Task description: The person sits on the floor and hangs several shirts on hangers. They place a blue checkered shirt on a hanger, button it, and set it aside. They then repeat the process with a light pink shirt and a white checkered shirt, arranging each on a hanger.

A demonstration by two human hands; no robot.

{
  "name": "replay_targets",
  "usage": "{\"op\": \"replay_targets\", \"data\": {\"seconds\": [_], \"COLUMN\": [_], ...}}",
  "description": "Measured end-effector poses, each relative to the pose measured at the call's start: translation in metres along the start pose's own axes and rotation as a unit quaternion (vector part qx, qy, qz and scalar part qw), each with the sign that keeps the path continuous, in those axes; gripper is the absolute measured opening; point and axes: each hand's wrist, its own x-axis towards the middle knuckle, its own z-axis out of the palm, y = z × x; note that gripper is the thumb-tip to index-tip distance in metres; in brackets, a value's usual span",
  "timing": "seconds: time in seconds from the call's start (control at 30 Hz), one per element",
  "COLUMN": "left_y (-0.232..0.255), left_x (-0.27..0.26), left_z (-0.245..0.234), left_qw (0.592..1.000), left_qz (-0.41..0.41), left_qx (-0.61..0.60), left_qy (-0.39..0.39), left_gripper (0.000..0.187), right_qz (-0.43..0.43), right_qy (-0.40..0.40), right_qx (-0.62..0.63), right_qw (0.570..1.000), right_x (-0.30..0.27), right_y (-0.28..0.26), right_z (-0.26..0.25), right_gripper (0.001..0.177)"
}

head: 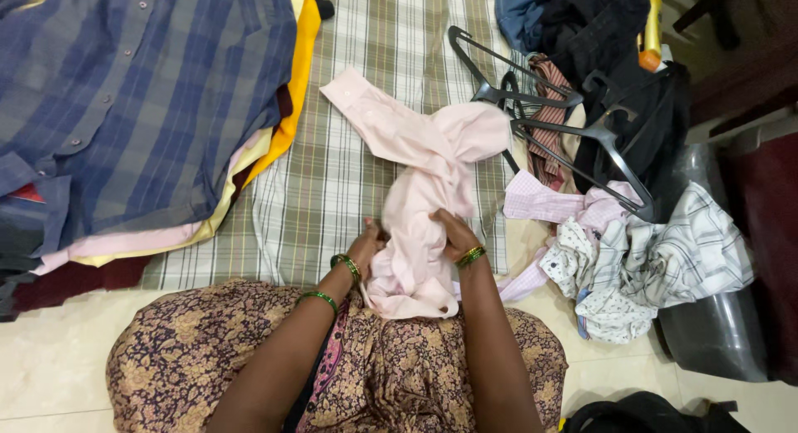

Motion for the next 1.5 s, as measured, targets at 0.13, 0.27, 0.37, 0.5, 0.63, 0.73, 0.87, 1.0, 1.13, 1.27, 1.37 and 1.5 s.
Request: {"op": "replay_targets", "data": {"seconds": [0.13,0.27,0.37,0.5,0.63,0.73,0.87,1.0,1.13,1.27,1.37,1.5], "left_y": [-0.006,0.017,0.039,0.05,0.061,0.075,0.089,0.102,0.091,0.064,0.058,0.067], "left_x": [0.009,-0.018,-0.042,-0.067,-0.082,-0.094,-0.114,-0.137,-0.157,-0.151,-0.134,-0.115], "left_z": [-0.016,-0.032,-0.024,0.002,0.015,0.011,0.026,0.044,0.065,0.082,0.071,0.046], "left_qw": [0.987,0.977,0.975,0.872,0.726,0.7,0.666,0.713,0.882,0.914,0.948,0.92], "left_qz": [0.066,0.11,0.182,0.292,0.338,0.368,0.582,0.601,0.349,0.363,0.309,0.247], "left_qx": [-0.062,-0.091,0.018,0.394,0.587,0.597,0.456,0.354,0.315,0.178,-0.029,-0.266], "left_qy": [-0.136,-0.156,-0.131,-0.013,0.119,0.136,0.095,0.064,0.039,0.02,-0.062,-0.147], "left_gripper": [0.065,0.057,0.052,0.045,0.039,0.035,0.056,0.114,0.105,0.093,0.084,0.072], "right_qz": [0.001,-0.027,-0.117,-0.289,-0.372,-0.315,-0.213,-0.214,-0.14,-0.101,-0.093,-0.089], "right_qy": [-0.302,-0.301,-0.171,-0.163,-0.067,0.025,0.096,-0.142,-0.107,-0.125,-0.152,-0.193], "right_qx": [0.02,-0.188,-0.228,-0.165,-0.123,0.084,-0.008,-0.187,0.025,0.125,0.179,0.201], "right_qw": [0.953,0.934,0.951,0.929,0.917,0.945,0.972,0.948,0.984,0.979,0.967,0.956], "right_x": [-0.032,-0.063,-0.071,-0.065,-0.049,-0.04,-0.032,-0.027,-0.028,-0.04,-0.047,-0.041], "right_y": [0.002,-0.004,-0.01,-0.01,-0.001,0.0,-0.001,0.012,0.01,-0.002,-0.003,0.0], "right_z": [0.014,0.039,0.057,0.062,0.056,0.046,0.03,0.028,0.033,0.029,0.021,0.015], "right_gripper": [0.079,0.099,0.118,0.132,0.089,0.054,0.039,0.053,0.051,0.046,0.045,0.044]}}
